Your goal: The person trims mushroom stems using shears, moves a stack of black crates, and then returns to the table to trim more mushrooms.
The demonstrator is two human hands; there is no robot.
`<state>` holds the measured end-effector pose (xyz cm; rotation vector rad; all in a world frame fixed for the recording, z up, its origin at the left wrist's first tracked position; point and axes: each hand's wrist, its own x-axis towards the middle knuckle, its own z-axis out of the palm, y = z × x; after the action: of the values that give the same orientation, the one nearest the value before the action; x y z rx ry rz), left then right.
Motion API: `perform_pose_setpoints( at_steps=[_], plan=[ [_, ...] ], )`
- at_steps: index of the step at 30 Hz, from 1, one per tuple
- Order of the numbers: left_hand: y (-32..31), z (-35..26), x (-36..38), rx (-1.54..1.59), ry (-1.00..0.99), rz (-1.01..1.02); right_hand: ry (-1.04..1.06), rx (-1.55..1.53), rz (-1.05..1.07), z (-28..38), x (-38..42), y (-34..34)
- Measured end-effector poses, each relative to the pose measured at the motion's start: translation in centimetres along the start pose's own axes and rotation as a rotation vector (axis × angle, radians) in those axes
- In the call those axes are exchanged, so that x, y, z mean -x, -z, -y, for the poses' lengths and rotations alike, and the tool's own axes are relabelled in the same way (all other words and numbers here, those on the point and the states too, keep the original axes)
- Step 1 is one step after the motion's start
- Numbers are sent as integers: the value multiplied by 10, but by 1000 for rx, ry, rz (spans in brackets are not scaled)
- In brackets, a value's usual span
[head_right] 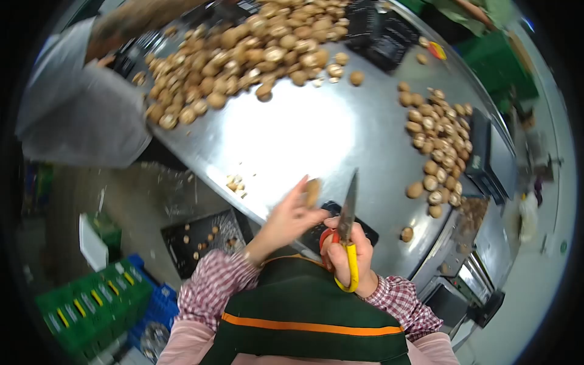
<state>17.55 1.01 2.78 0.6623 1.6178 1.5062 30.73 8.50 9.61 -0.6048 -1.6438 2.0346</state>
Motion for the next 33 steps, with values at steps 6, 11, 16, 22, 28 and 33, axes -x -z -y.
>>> perform_pose_setpoints(
  at_steps=[6,11,16,22,28,33],
  plan=[
    [-18,-1,-116,-524,-255,216,-70,78,-303,3,18,46],
    [-24,3,-265,-826,-519,5,-353,92,-400,-12,21,52],
    [-53,37,-375,-1207,-449,60,-352,187,-367,-26,-6,60],
    [-44,31,-327,-583,-255,73,-534,54,-397,-6,-30,80],
    [16,-29,-158,605,472,61,-133,368,-56,-18,-30,72],
    [46,-63,-40,955,334,142,-147,533,163,-2,-32,35]
  ],
)
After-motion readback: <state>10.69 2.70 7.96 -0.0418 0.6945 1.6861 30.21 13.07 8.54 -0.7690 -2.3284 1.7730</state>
